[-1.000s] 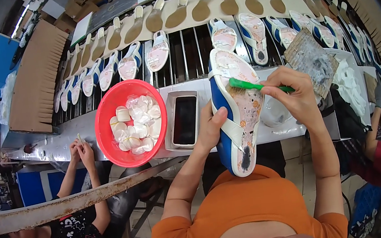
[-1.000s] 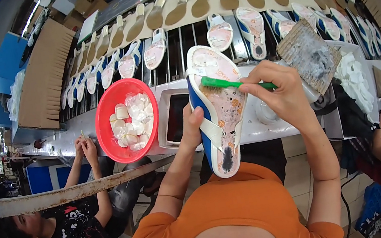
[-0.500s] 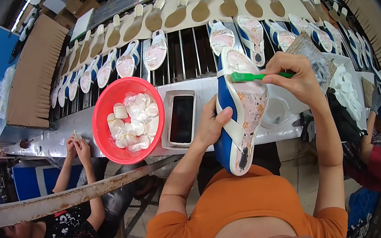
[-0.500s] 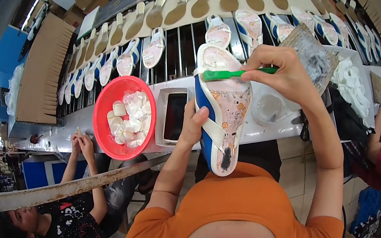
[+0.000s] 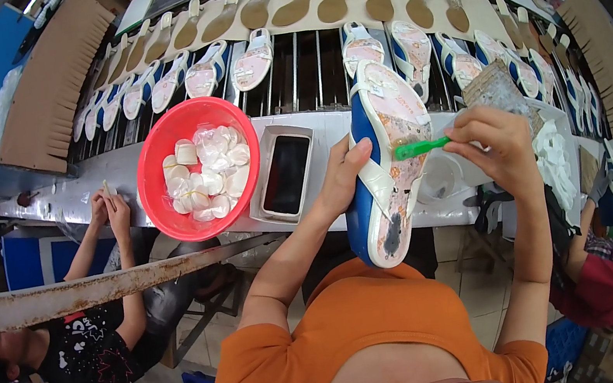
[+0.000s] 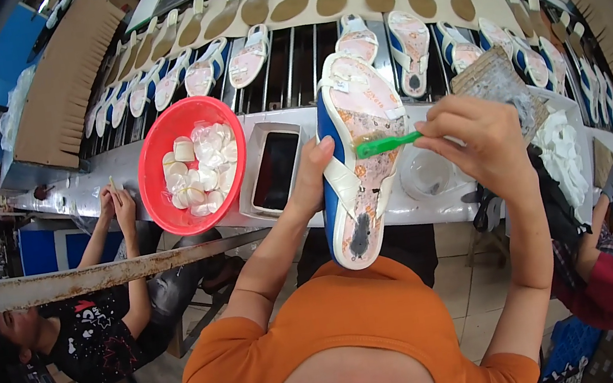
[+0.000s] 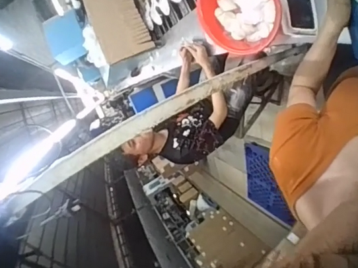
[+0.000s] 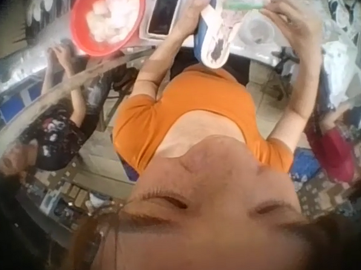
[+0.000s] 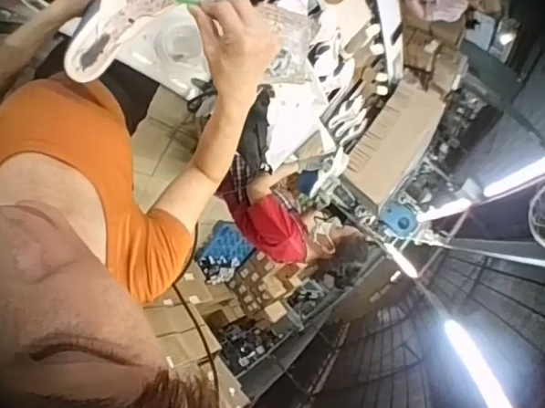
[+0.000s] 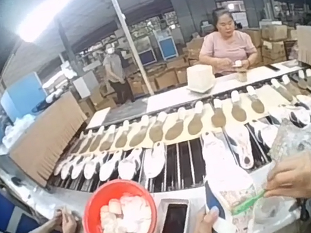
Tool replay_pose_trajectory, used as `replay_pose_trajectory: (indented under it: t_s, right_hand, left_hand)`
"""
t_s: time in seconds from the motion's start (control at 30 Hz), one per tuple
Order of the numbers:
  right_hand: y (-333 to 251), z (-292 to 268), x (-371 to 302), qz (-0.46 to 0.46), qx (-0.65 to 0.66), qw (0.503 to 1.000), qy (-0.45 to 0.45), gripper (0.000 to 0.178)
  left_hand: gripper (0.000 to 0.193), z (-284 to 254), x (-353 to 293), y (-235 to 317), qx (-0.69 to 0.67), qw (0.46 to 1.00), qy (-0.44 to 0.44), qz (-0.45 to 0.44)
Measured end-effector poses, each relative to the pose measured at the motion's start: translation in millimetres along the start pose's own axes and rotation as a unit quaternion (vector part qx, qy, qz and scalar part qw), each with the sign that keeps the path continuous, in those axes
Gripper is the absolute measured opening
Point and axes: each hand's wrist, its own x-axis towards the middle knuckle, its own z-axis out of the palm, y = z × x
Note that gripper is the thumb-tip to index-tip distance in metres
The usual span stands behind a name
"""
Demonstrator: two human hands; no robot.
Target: Apply adhesive to shoe components and assemble parts on a factory production line.
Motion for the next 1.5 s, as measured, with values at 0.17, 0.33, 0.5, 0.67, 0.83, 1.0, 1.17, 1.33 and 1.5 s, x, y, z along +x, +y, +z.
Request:
replay_pose_trajectory:
  t_s: [0.17,0.33,0.5,0.67,0.83,1.0,1.17,1.33,1.5]
  right_hand:
    - [-15,9,-18,-0.023,-0.062,0.998,-0.002,0.015]
    - [-14,15,-24,0.053,0.090,0.994,-0.032,0.012]
    - [-21,10,-27,0.097,0.092,0.990,-0.055,0.012]
    - [-14,10,-16,0.092,0.115,0.989,-0.025,0.010]
    - [-23,6,-25,0.086,0.123,0.987,-0.060,0.012]
    - [-23,8,-19,0.087,0.096,0.991,-0.016,0.011]
    - [-30,0,-23,0.075,0.092,0.991,-0.056,0.012]
    - [-26,7,-19,0.100,0.120,0.987,-0.037,0.012]
    - [-29,6,-19,0.108,0.099,0.989,-0.019,0.012]
  left_hand:
    - [0.059,-5,4,-5,0.007,1.000,0.013,0.013]
    - [0.064,-2,9,-7,-0.013,0.999,0.032,0.027]
    - [0.060,-11,16,-4,0.002,0.999,0.021,0.038]
    - [0.060,-1,22,0,-0.044,0.997,0.039,0.044]
    - [0.056,-5,31,2,-0.021,0.997,0.046,0.061]
    - [0.055,-2,35,8,-0.027,0.995,0.051,0.076]
    - [0.053,-2,37,13,-0.014,0.996,0.045,0.079]
    - [0.051,-1,37,17,0.004,0.996,0.039,0.084]
    - [0.051,-1,38,16,0.013,0.996,0.049,0.080]
